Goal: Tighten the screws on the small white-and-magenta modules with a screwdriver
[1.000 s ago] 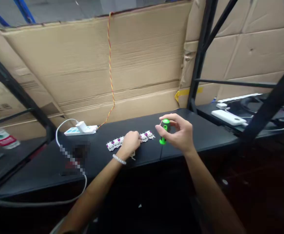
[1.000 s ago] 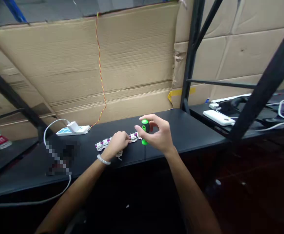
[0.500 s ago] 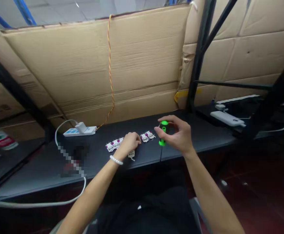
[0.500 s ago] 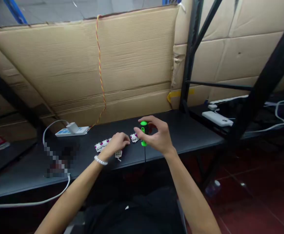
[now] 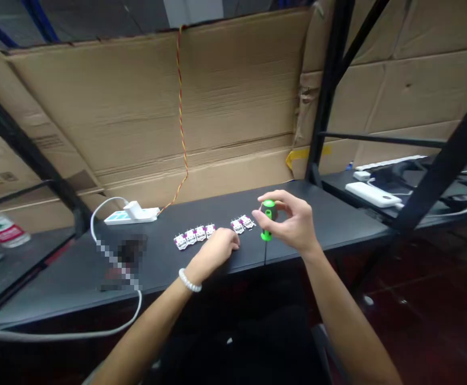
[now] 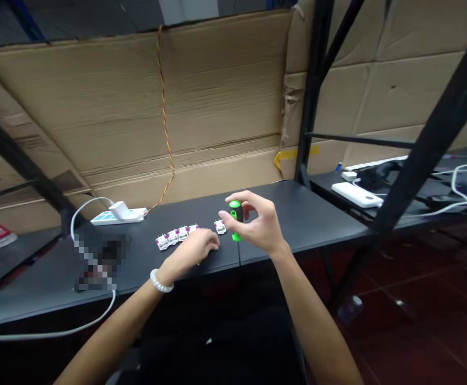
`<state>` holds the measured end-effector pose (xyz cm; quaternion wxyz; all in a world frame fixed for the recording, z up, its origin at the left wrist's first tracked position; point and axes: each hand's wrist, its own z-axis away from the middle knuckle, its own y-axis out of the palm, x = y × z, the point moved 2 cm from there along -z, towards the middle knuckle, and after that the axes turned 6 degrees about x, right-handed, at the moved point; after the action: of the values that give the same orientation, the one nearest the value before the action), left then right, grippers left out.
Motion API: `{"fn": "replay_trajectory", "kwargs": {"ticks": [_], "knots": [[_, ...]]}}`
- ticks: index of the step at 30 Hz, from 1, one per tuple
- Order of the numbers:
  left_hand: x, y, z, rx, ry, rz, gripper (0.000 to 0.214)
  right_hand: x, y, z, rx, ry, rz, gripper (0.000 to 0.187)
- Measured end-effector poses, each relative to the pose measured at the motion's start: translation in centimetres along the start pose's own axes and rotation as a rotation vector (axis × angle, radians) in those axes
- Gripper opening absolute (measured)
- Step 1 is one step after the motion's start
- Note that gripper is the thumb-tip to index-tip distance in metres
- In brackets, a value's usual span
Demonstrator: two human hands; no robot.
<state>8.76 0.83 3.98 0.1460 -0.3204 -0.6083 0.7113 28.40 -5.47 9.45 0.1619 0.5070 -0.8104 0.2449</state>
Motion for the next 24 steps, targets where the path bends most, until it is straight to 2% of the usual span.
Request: {"fn": "replay_trajectory", "kwargs": {"ticks": [14,19,24], "knots": [[1.4,-1.0,-1.5,0.023,-0.053,0.094,0.011,0.1,-0.3,0.1,-0.003,-0.019,0.012,0.02],[1.8,-1.2,-1.9,0.044,-0.052,0.079,0.015,0.2,-0.5,0.0,-0.016,-0.005,0.023,0.02],[1.9,-0.6,-2.0,0.011,-0.051,0.024,0.019,0.3,-0.9,-0.1,-0.023,-0.013,0.005,0.019]]}}
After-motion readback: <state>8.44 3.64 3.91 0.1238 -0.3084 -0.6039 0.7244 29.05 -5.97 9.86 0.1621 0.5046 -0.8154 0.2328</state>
